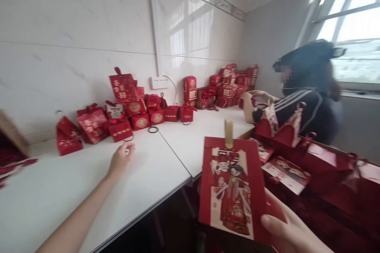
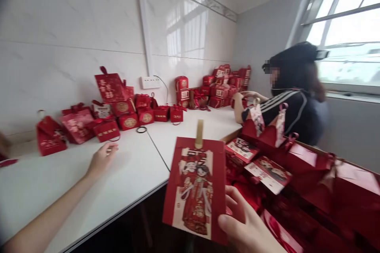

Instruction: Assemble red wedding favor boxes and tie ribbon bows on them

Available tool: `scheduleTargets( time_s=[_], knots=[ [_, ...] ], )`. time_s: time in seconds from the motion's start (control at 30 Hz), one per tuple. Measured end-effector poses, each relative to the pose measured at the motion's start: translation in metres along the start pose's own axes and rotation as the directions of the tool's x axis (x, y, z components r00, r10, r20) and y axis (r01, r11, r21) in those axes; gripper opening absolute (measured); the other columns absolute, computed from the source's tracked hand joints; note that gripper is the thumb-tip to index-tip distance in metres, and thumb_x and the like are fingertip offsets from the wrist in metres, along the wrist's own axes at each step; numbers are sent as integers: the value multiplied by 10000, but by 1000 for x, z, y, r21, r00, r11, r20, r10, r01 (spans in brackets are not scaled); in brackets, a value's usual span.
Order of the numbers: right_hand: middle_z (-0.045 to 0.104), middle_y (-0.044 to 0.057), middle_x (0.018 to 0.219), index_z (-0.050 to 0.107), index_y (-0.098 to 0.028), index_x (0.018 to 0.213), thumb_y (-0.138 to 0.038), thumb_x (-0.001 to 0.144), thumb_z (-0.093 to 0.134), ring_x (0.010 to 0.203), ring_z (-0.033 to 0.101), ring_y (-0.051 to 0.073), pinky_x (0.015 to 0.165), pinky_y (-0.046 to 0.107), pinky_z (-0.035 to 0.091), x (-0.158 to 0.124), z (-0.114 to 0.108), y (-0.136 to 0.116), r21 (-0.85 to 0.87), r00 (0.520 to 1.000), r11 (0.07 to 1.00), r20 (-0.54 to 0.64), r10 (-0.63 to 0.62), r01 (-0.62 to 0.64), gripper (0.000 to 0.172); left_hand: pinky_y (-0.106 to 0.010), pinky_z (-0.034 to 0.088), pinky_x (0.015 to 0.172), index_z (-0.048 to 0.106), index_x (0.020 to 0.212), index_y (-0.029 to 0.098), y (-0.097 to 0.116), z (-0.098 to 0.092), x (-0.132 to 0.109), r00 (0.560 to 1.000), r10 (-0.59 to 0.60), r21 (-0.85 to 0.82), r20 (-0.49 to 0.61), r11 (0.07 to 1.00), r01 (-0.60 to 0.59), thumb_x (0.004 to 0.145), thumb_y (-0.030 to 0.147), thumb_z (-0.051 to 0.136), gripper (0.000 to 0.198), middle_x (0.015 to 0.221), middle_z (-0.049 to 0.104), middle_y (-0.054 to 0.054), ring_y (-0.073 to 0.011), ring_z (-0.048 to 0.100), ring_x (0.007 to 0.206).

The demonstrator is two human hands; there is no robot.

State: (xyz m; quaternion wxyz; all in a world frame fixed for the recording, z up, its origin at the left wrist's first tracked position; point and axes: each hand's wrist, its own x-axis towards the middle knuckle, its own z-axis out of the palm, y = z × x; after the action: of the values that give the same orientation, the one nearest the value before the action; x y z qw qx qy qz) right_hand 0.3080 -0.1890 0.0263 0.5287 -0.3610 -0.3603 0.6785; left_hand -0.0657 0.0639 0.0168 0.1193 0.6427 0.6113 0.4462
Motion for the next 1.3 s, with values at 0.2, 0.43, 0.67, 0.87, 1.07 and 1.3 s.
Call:
scheduleTargets(
  time_s=[0.2,0.43,0.67,0.87,1.07,1.3],
  knots=[
    [457,93,1368,407,-312,1259,-357,708,746,1219,497,292,999,503,389,-1,17,-9,-50,992,999,130,-3,10,649,-364,435,896,572,747,225,6,1,-21,960,237,140,152,956,-258,699,411,434,236,831,663,-50,-228,584,873],
    [454,101,1377,413,-281,1254,-319,696,743,1231,490,278,1034,507,347,-3,25,-10,-63,992,998,122,11,-3,649,-333,478,757,576,771,226,3,2,-18,978,168,232,120,953,-193,713,411,386,272,871,672,-57,-230,596,873],
    [511,117,1325,416,-248,1263,-314,693,731,1219,501,286,1022,530,350,0,29,-4,-20,994,1000,110,22,-20,654,-307,481,716,601,767,237,4,3,-23,972,173,245,159,947,-209,718,400,401,262,865,683,-39,-222,591,867],
    [521,115,1316,434,-249,1252,-339,709,718,1225,494,290,1019,518,356,1,30,-4,-34,995,999,95,27,-24,619,-286,481,705,613,751,242,5,3,-24,964,178,239,197,945,-224,708,404,420,256,826,688,-6,-214,604,869],
    [526,111,1310,419,-260,1272,-342,710,723,1229,489,292,1014,515,361,-2,25,-4,-51,998,998,61,29,-26,644,-252,478,645,624,739,257,9,3,-26,962,175,242,208,944,-224,691,397,422,250,761,694,12,-205,605,848],
    [485,103,1349,422,-280,1270,-334,717,721,1206,511,282,1014,504,360,-3,21,-4,-61,998,998,59,6,-3,631,-252,492,666,629,756,289,9,4,-23,970,29,271,240,958,-96,647,450,426,282,722,681,35,-188,607,812]
  ],
)
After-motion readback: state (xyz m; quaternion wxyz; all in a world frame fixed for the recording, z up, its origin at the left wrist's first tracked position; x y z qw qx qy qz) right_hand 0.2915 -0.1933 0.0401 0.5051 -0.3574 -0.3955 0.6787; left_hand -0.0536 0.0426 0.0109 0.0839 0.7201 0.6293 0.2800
